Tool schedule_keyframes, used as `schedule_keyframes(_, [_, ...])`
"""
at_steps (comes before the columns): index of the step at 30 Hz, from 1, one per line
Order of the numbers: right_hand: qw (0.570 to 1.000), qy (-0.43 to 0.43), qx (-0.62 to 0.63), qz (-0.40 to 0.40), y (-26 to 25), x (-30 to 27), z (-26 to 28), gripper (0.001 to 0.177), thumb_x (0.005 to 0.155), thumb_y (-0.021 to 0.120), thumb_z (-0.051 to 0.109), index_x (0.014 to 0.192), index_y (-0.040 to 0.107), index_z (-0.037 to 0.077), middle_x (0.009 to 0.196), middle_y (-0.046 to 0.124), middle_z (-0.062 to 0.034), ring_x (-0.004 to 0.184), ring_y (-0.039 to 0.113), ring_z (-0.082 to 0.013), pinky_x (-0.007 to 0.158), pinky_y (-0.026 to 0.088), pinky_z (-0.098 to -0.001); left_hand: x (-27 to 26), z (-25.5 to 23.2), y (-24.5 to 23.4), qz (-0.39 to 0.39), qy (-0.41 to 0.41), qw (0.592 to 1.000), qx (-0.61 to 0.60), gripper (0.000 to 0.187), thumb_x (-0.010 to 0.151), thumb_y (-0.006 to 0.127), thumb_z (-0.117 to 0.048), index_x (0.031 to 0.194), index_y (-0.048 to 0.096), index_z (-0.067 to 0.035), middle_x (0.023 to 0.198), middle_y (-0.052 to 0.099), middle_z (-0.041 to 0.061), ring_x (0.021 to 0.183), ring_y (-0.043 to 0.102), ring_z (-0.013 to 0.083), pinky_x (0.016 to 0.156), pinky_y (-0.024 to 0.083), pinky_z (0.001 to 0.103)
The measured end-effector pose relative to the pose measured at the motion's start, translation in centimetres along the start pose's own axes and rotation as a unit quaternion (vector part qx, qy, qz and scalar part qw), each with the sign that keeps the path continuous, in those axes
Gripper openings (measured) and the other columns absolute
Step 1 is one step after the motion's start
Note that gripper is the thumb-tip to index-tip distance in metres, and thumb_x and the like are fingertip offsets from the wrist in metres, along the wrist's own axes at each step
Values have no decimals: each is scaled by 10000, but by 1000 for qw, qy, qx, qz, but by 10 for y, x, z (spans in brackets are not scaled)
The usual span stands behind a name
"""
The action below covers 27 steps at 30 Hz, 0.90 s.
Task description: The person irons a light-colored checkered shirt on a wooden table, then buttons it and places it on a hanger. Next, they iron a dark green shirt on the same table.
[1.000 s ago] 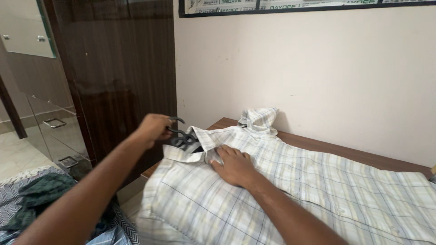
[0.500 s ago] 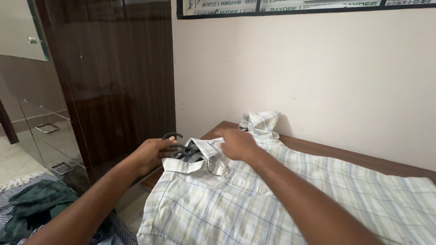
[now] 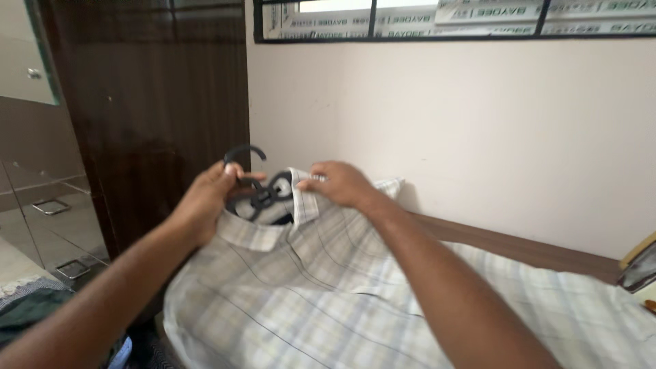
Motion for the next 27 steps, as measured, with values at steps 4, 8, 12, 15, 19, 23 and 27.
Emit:
schedule_keyframes(4, [999, 34, -4, -9, -69, -15, 18, 407, 914, 637, 543, 926, 739, 149, 791, 713, -76, 767, 657, -235, 720, 501, -407, 20, -75, 11, 2, 55, 994, 99, 280, 1089, 348, -305, 980, 523, -116, 1131, 762, 137, 1124, 707, 252, 893, 596, 388])
schedule_keyframes(8, [989, 29, -78, -120, -149, -30, 51, 342, 926, 634, 484, 940, 730, 157, 812, 715, -56, 776, 669, -239, 732, 502, -428, 30, -154, 43, -16, 180, 962, 206, 328, 1094, 378, -288, 1193, 615, -85, 1072, 762, 136, 1082, 709, 229, 889, 546, 367])
schedule_keyframes(12, [956, 49, -119, -263, -239, -57, 71, 311, 936, 630, 461, 913, 729, 167, 841, 717, -47, 793, 670, -257, 733, 498, -458, 13, -225, 82, -15, 314, 886, 342, 445, 1060, 508, -364, 1411, 539, -93, 1091, 768, 117, 1065, 673, 177, 941, 496, 368])
schedule_keyframes(15, [921, 48, -155, -354, -301, -88, 87, 351, 978, 612, 456, 861, 712, 140, 819, 710, -54, 753, 665, -267, 697, 488, -475, 0, -258, 91, -63, 260, 822, 503, 472, 1014, 577, -449, 1309, 620, -84, 1011, 719, 105, 892, 681, 190, 817, 538, 410])
schedule_keyframes(19, [891, 95, -172, -410, -360, -117, 99, 422, 1013, 601, 498, 830, 669, 124, 722, 687, -57, 659, 647, -265, 642, 473, -475, -18, -291, 93, -72, 223, 789, 567, 486, 1003, 600, -498, 1061, 738, -36, 845, 708, 128, 719, 637, 238, 697, 542, 438])
schedule_keyframes(23, [882, 25, -175, -437, -380, -130, 109, 387, 1019, 633, 470, 846, 678, 127, 673, 661, -41, 619, 622, -229, 614, 456, -435, -33, -317, 97, -102, 267, 757, 587, 481, 1034, 536, -519, 1003, 716, -74, 769, 682, 94, 676, 635, 221, 652, 550, 414])
schedule_keyframes(27, [914, 24, -137, -381, -367, -126, 104, 243, 998, 632, 389, 974, 671, 150, 791, 690, -10, 659, 641, -164, 618, 498, -381, -46, -327, 95, -165, 288, 638, 695, 504, 1067, 507, -565, 1047, 727, -111, 774, 713, 91, 658, 667, 222, 656, 541, 432])
Point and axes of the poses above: each hand's wrist, its own x-axis towards the middle knuckle, its own y-axis out of the palm, z = x × y, the point moved 7 cm from there along x, towards the middle knuckle
